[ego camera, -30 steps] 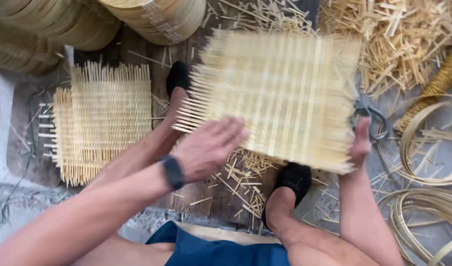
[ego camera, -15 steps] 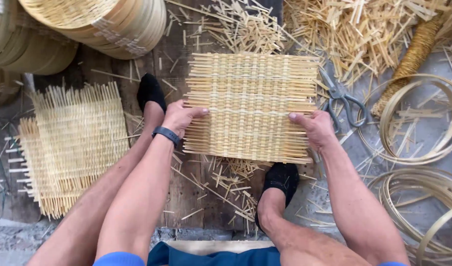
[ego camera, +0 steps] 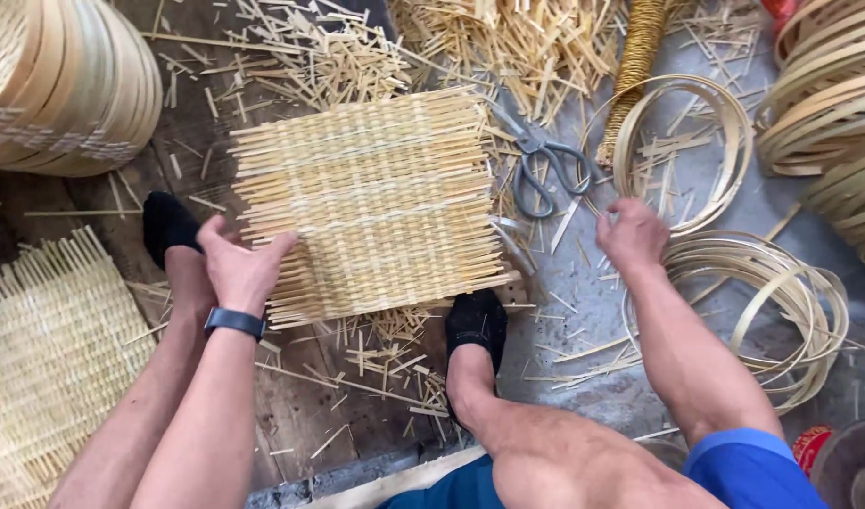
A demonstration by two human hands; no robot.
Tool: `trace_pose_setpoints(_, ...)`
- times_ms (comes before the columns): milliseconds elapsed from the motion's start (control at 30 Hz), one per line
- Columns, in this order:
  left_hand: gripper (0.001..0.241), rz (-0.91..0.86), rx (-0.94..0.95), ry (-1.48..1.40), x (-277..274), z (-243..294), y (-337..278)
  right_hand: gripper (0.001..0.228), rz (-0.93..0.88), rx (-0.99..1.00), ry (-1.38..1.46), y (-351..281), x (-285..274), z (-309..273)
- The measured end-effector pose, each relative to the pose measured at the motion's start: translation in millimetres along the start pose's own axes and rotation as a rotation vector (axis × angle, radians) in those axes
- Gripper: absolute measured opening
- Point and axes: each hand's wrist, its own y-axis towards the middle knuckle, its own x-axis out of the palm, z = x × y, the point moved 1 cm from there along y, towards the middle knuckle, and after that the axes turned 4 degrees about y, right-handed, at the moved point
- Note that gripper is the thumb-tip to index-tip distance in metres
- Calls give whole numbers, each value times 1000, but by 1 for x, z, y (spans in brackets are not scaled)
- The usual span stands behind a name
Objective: Weaving bamboo strips and attaching them to a circular ring to create basket lids, including trimming excess material with scissors.
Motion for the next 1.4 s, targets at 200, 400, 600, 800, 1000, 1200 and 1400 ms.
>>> trace_pose_setpoints(200,102,212,338,179,-23,-22,-6,15,26,-292,-590,-15,-4,45)
trace_pose_setpoints(400,85,424,549,49,-32,-17,-14,18,93,-499,-335,-15,-132,59)
trace_pose_setpoints(600,86,289,366,-147,-35,48,-49,18,-90,-270,-236,-18,-149,37)
trace_pose_setpoints(800,64,254,584,-117,-44,98,-85,21,13,-273,-385,-32,-193,-27)
trace_pose_setpoints(1000,31,-119,798,-247,-24,144,-135,17,-30,-423,-521,0,-176,-7)
trace_pose_setpoints(1200,27,-275,729,-270,-20,144,-146,18,258,-242,-286,-17,-207,-23)
trace_pose_setpoints(1400,25,-193,966,-424,-55,192,-187,18,534,-602,-101,-44,-261,-60)
